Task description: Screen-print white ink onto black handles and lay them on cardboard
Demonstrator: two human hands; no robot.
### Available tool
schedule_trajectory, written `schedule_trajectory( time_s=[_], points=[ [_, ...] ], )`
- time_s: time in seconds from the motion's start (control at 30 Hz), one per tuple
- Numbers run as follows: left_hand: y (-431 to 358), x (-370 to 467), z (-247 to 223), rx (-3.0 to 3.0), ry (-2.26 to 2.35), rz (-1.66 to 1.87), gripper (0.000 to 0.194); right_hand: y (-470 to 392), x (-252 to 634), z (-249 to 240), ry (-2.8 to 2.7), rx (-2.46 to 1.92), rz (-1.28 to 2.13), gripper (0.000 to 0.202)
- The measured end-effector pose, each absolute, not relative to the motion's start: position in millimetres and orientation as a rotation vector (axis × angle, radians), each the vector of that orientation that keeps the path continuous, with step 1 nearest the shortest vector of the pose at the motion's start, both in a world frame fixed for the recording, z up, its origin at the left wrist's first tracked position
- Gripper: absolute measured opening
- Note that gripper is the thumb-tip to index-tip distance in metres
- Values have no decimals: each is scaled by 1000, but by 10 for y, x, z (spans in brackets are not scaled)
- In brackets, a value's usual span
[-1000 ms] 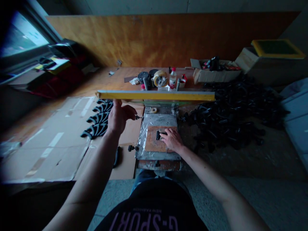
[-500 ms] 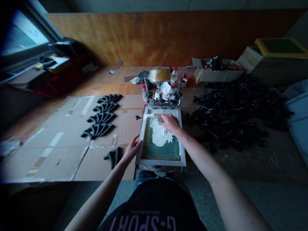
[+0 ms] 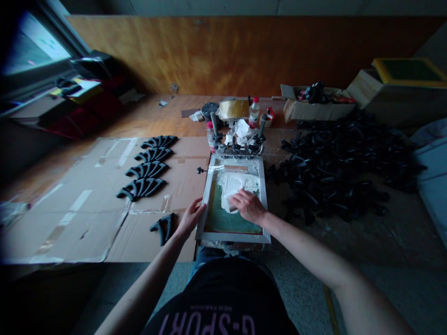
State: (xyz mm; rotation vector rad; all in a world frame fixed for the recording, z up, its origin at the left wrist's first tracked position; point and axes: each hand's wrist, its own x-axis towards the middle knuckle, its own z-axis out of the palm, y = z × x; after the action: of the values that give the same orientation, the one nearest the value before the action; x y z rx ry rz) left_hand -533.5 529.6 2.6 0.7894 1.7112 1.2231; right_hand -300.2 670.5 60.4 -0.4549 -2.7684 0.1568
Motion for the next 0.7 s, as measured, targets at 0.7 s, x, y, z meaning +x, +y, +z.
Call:
schedule_trajectory(
  time_s=[0.7],
  points=[
    [6019, -5261, 1929, 955, 1317, 1825, 58, 7801, -2497, 618, -2244, -1292, 408, 28]
  ],
)
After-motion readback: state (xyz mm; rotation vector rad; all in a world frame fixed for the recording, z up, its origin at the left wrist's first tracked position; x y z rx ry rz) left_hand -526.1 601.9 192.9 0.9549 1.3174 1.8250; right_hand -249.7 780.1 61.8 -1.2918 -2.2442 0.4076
